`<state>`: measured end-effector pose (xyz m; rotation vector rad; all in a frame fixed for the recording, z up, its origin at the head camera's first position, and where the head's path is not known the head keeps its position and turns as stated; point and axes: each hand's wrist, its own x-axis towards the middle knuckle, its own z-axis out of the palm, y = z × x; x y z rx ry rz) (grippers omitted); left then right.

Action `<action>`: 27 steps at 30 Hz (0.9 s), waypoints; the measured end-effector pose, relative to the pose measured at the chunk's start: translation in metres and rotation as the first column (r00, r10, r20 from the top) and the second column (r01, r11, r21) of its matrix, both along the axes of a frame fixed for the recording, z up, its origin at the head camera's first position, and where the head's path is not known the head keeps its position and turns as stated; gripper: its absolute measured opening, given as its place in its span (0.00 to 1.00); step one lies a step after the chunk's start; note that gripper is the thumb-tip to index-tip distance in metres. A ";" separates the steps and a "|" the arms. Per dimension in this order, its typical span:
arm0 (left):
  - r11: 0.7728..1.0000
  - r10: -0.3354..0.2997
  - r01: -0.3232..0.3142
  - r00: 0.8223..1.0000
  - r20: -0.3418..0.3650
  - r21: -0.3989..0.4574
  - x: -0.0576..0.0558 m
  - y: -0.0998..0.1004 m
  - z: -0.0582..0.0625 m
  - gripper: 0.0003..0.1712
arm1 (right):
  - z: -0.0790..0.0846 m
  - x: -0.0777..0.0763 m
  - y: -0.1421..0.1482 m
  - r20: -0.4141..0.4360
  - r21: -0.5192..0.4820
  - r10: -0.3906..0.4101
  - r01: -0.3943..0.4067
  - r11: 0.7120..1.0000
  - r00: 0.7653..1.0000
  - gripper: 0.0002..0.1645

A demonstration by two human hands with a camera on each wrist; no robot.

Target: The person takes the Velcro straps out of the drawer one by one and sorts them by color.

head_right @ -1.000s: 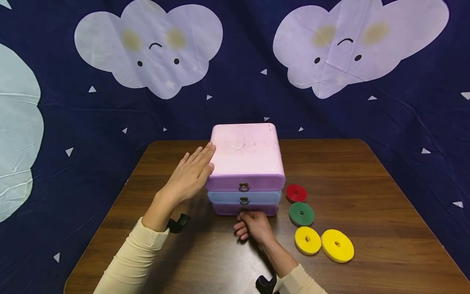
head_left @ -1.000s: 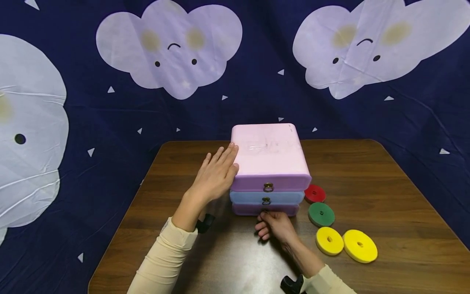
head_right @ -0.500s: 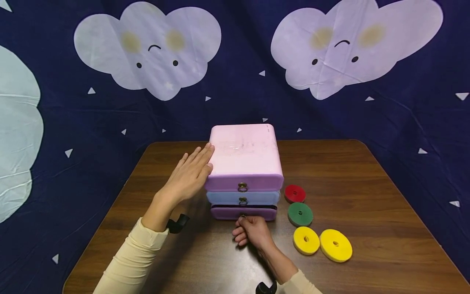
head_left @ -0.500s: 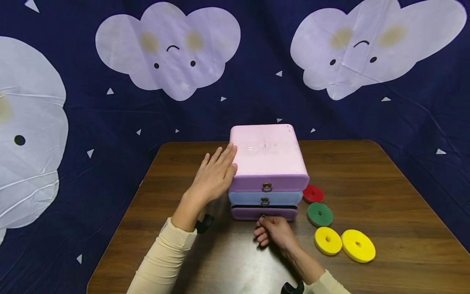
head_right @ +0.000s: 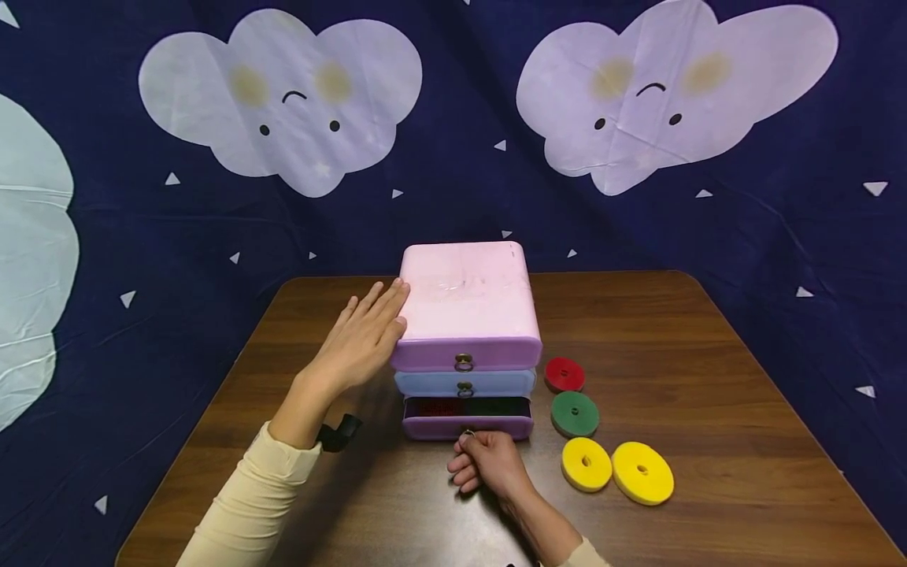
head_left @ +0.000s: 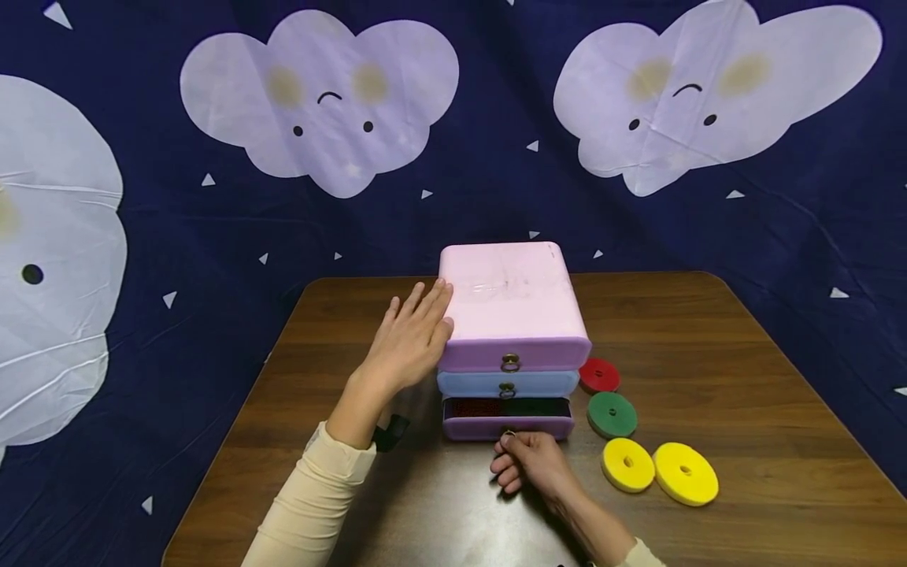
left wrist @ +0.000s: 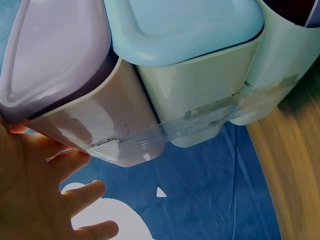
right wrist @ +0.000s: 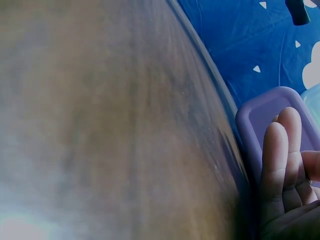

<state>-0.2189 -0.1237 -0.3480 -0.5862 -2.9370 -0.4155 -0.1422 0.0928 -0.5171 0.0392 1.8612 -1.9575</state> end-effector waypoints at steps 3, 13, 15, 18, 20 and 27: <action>1.000 -0.003 0.003 1.000 -0.006 0.001 0.000 -0.001 0.000 0.32 | -0.001 0.004 0.001 0.004 -0.009 0.002 -0.002 1.000 1.000 0.24; 1.000 -0.008 0.008 1.000 -0.018 0.017 0.001 -0.001 0.000 0.32 | 0.000 0.017 0.001 0.016 -0.030 0.004 -0.003 1.000 1.000 0.23; 1.000 -0.010 0.011 1.000 -0.021 0.019 0.001 -0.001 0.000 0.32 | 0.000 0.018 0.001 0.024 -0.026 0.004 -0.003 1.000 1.000 0.23; 1.000 -0.011 0.012 1.000 -0.015 0.018 0.001 -0.001 0.000 0.32 | -0.001 0.022 0.002 0.043 -0.020 0.008 -0.008 1.000 0.999 0.22; 1.000 -0.011 0.012 1.000 -0.010 0.016 0.001 -0.001 0.001 0.32 | -0.002 0.024 0.002 0.051 -0.023 0.014 -0.013 1.000 0.999 0.22; 1.000 -0.009 0.009 1.000 -0.011 0.017 0.002 -0.001 0.000 0.32 | -0.001 0.034 0.003 0.039 -0.048 0.034 -0.032 0.998 0.999 0.21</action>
